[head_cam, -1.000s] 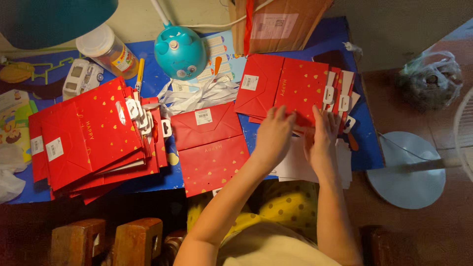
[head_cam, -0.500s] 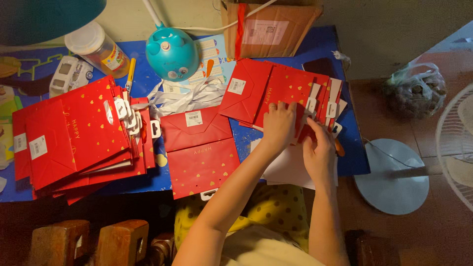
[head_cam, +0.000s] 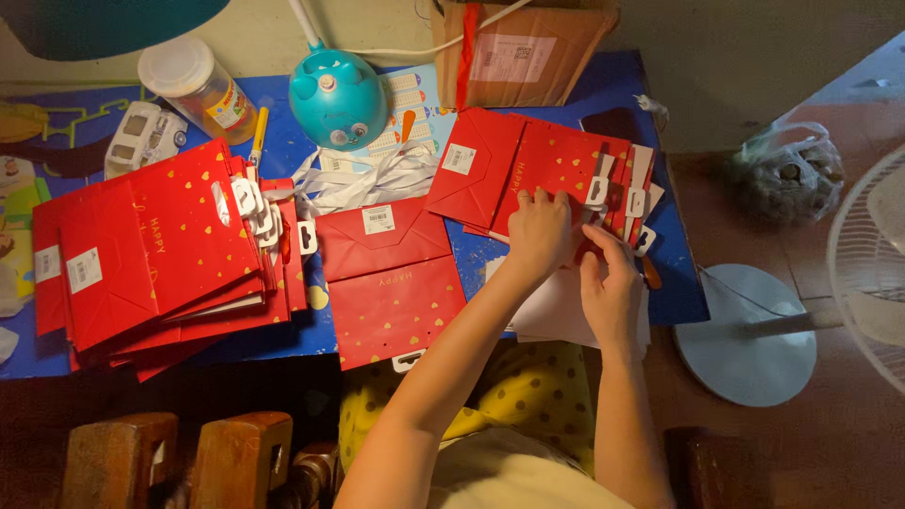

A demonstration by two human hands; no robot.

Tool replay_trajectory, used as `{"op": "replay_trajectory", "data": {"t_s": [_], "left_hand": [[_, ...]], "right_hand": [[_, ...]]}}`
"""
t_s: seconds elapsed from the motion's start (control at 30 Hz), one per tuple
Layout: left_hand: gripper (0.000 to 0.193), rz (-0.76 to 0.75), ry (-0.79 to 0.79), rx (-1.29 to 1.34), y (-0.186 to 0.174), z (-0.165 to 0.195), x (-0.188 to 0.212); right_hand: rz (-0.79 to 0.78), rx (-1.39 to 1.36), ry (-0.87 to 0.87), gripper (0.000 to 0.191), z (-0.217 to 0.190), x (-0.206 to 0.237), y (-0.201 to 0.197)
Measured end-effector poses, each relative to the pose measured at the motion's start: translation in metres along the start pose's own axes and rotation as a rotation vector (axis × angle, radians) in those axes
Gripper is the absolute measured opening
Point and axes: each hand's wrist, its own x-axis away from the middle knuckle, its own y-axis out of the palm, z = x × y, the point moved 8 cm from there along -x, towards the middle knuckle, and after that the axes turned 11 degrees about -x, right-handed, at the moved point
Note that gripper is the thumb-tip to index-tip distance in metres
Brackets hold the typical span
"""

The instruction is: The person assembles red gift boxes by inserting white paper inserts, threading white ribbons through plastic handles, and folding the boxes closed. They repeat this process for multiple boxes, stacking completed units on the table.

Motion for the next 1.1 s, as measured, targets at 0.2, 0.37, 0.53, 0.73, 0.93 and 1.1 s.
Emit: {"op": "replay_trajectory", "data": {"t_s": [0.2, 0.37, 0.53, 0.73, 0.93, 1.1], "left_hand": [[0.029, 0.092, -0.007, -0.147, 0.015, 0.007, -0.008], [0.009, -0.066, -0.019, -0.072, 0.004, -0.004, -0.013], [0.007, 0.102, -0.013, -0.055, -0.095, -0.029, 0.017], [0.013, 0.425, -0.072, -0.105, -0.236, -0.106, 0.078], [0.006, 0.546, -0.059, 0.001, -0.274, -0.123, 0.121], [0.007, 0.622, -0.057, 0.055, -0.285, -0.129, 0.139]], "right_hand": [[0.013, -0.063, 0.024, 0.038, -0.001, 0.005, 0.013], [-0.030, 0.021, -0.169, 0.037, -0.037, -0.002, 0.010], [-0.372, 0.018, -0.094, 0.032, -0.071, -0.038, 0.022], [-0.824, 0.326, -0.326, 0.024, -0.118, -0.040, 0.110], [-1.099, 0.645, -0.316, 0.024, -0.122, -0.038, 0.211], [-1.073, 0.570, -0.427, 0.027, -0.140, -0.031, 0.258]]}}
